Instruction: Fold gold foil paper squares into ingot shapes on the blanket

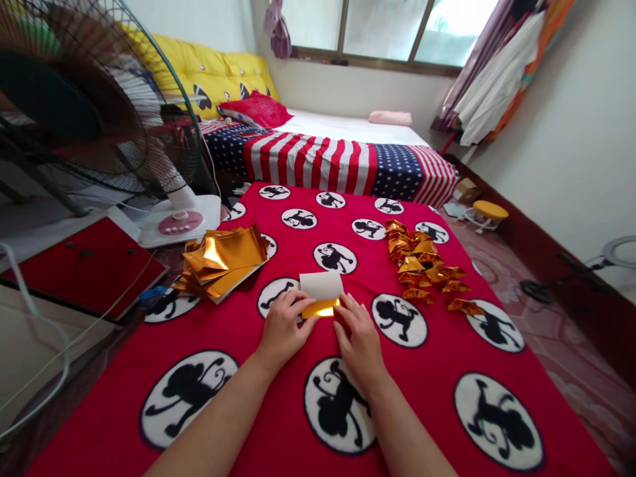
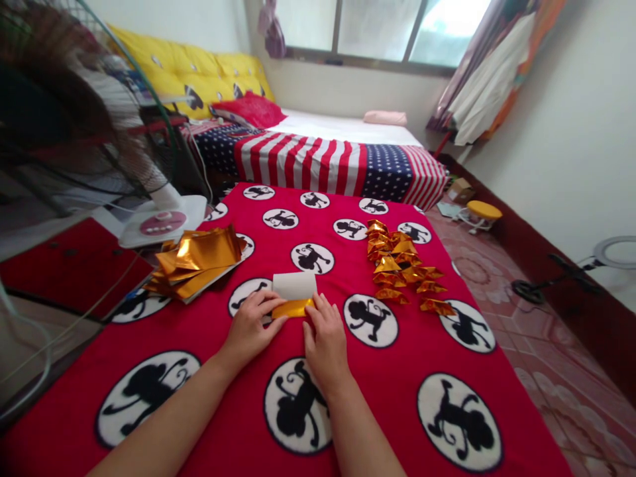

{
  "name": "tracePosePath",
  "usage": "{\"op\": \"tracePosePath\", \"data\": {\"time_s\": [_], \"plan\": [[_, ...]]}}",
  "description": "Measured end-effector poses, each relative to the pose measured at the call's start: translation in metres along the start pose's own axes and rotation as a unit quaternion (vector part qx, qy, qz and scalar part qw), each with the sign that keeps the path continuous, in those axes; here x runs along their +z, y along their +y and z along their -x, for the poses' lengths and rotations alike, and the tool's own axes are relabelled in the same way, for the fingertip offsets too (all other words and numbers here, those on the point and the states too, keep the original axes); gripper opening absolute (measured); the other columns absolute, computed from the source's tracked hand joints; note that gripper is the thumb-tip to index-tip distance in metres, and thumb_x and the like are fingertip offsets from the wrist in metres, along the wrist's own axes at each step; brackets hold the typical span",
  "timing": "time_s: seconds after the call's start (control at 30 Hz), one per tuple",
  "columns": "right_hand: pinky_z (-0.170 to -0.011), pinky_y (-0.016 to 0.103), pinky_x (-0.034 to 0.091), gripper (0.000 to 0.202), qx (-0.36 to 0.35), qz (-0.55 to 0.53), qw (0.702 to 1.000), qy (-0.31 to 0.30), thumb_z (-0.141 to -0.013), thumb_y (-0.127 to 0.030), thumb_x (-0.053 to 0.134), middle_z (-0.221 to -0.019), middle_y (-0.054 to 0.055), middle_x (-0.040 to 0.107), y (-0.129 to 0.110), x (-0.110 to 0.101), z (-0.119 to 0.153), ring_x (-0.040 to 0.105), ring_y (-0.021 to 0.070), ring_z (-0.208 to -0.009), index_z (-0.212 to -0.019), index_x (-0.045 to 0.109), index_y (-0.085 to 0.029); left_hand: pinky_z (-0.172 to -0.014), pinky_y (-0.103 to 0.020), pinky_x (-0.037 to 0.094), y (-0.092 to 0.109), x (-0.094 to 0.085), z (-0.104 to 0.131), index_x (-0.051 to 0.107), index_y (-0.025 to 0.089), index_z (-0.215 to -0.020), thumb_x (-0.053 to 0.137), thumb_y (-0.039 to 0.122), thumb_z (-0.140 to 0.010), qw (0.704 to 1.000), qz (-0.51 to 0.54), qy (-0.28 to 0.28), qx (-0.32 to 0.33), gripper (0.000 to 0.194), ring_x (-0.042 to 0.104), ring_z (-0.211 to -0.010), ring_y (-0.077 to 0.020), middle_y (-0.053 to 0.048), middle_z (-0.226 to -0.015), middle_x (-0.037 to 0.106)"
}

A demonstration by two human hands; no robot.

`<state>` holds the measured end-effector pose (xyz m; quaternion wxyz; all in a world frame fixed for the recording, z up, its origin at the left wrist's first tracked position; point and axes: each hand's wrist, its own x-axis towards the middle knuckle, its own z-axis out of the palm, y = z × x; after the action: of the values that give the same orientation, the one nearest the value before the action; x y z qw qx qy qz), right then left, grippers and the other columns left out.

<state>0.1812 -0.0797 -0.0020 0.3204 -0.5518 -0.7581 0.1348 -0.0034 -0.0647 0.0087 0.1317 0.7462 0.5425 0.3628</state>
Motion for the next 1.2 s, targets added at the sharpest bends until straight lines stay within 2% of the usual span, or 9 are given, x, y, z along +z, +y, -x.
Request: {"op": "tracePosePath", "data": {"time_s": [0.1, 0.3, 0.37, 0.5, 0.53, 0.67, 0.83, 1.03, 1.2], "plan": [[-0.114, 0.049, 0.032, 0.031, 0.005, -0.010, 1.000, 0.028, -0.090, -0.014, 0.047, -0.145, 0.014, 0.047, 0.003, 0.002, 0.000, 0.038, 0.0251, -0.138, -0.115, 0.064, -0.016, -0.082, -0.033, 0.052, 0.001, -0.002, 0.002, 0.071, 0.020, -0.095, 0.062, 0.025, -0.085, 0.997, 0.069, -0.021, 0.001, 0.014, 0.063, -0.089, -0.0193, -0.006, -0.092, 0.069], [-0.107, 0.049, 0.039, 0.023, -0.011, -0.002, 0.997, 0.080, -0.088, -0.020, 0.056, -0.139, 0.014, 0.050, -0.003, -0.002, 0.001, 0.045, 0.0277, -0.129, -0.108, 0.066, -0.019, -0.073, -0.023, 0.052, 0.005, -0.001, 0.007, 0.071, 0.020, -0.096, 0.058, 0.020, -0.088, 0.988, 0.146, -0.039, 0.019, 0.015, 0.068, -0.078, -0.0136, -0.002, -0.089, 0.074], [-0.102, 0.047, 0.043, 0.022, -0.020, -0.001, 0.998, 0.066, -0.086, -0.020, 0.060, -0.131, 0.012, 0.055, -0.006, -0.004, 0.001, 0.050, 0.0272, -0.120, -0.107, 0.066, -0.021, -0.073, -0.024, 0.051, 0.005, -0.002, 0.007, 0.071, 0.020, -0.096, 0.057, 0.020, -0.089, 0.991, 0.128, -0.023, 0.026, 0.015, 0.067, -0.079, -0.0140, -0.003, -0.088, 0.072], [-0.091, 0.042, 0.046, 0.020, -0.045, -0.014, 0.999, 0.022, -0.090, -0.016, 0.055, -0.115, 0.008, 0.063, -0.009, -0.005, -0.001, 0.055, 0.0236, -0.106, -0.103, 0.067, -0.023, -0.090, -0.036, 0.049, -0.002, -0.001, 0.002, 0.069, 0.020, -0.105, 0.057, 0.022, -0.088, 0.996, 0.009, 0.089, -0.001, 0.021, 0.061, -0.097, -0.0218, -0.008, -0.100, 0.066], [-0.090, 0.041, 0.046, 0.020, -0.054, -0.020, 0.998, 0.014, -0.091, -0.015, 0.053, -0.113, 0.007, 0.064, -0.010, -0.005, -0.001, 0.056, 0.0227, -0.105, -0.102, 0.067, -0.024, -0.094, -0.039, 0.047, -0.006, 0.000, 0.000, 0.068, 0.019, -0.109, 0.059, 0.022, -0.087, 0.995, -0.015, 0.102, -0.015, 0.024, 0.060, -0.102, -0.0240, -0.009, -0.105, 0.065], [-0.089, 0.040, 0.044, 0.015, -0.076, -0.034, 0.996, -0.012, -0.087, -0.019, 0.060, -0.113, 0.006, 0.065, -0.014, -0.006, -0.002, 0.055, 0.0236, -0.106, -0.099, 0.067, -0.024, -0.097, -0.044, 0.046, -0.016, 0.005, -0.005, 0.062, 0.017, -0.118, 0.062, 0.025, -0.084, 0.995, -0.040, 0.067, -0.057, 0.035, 0.057, -0.107, -0.0274, -0.011, -0.113, 0.064], [-0.091, 0.042, 0.042, 0.019, -0.059, -0.028, 0.998, -0.015, -0.080, -0.022, 0.069, -0.114, 0.006, 0.063, -0.020, -0.006, -0.001, 0.054, 0.0251, -0.106, -0.098, 0.065, -0.023, -0.094, -0.042, 0.048, -0.017, 0.006, -0.006, 0.060, 0.018, -0.120, 0.064, 0.024, -0.082, 0.997, -0.021, 0.032, -0.069, 0.039, 0.060, -0.102, -0.0253, -0.009, -0.108, 0.065], [-0.086, 0.039, 0.043, 0.014, -0.076, -0.043, 0.996, -0.003, -0.088, -0.012, 0.056, -0.110, 0.006, 0.065, -0.021, -0.001, -0.001, 0.055, 0.0227, -0.102, -0.091, 0.065, -0.023, -0.094, -0.042, 0.048, -0.015, 0.005, -0.006, 0.060, 0.018, -0.121, 0.063, 0.030, -0.083, 0.994, -0.022, 0.065, -0.086, 0.040, 0.059, -0.105, -0.0262, -0.011, -0.112, 0.063], [-0.086, 0.037, 0.047, 0.024, -0.107, -0.099, 0.989, 0.005, -0.088, -0.005, 0.049, -0.108, 0.007, 0.064, -0.018, 0.002, -0.002, 0.055, 0.0219, -0.101, -0.088, 0.066, -0.022, -0.078, -0.034, 0.053, -0.018, 0.003, -0.007, 0.059, 0.020, -0.122, 0.065, 0.026, -0.080, 0.993, 0.029, 0.076, -0.089, 0.043, 0.062, -0.091, -0.0207, -0.009, -0.112, 0.063]]}}
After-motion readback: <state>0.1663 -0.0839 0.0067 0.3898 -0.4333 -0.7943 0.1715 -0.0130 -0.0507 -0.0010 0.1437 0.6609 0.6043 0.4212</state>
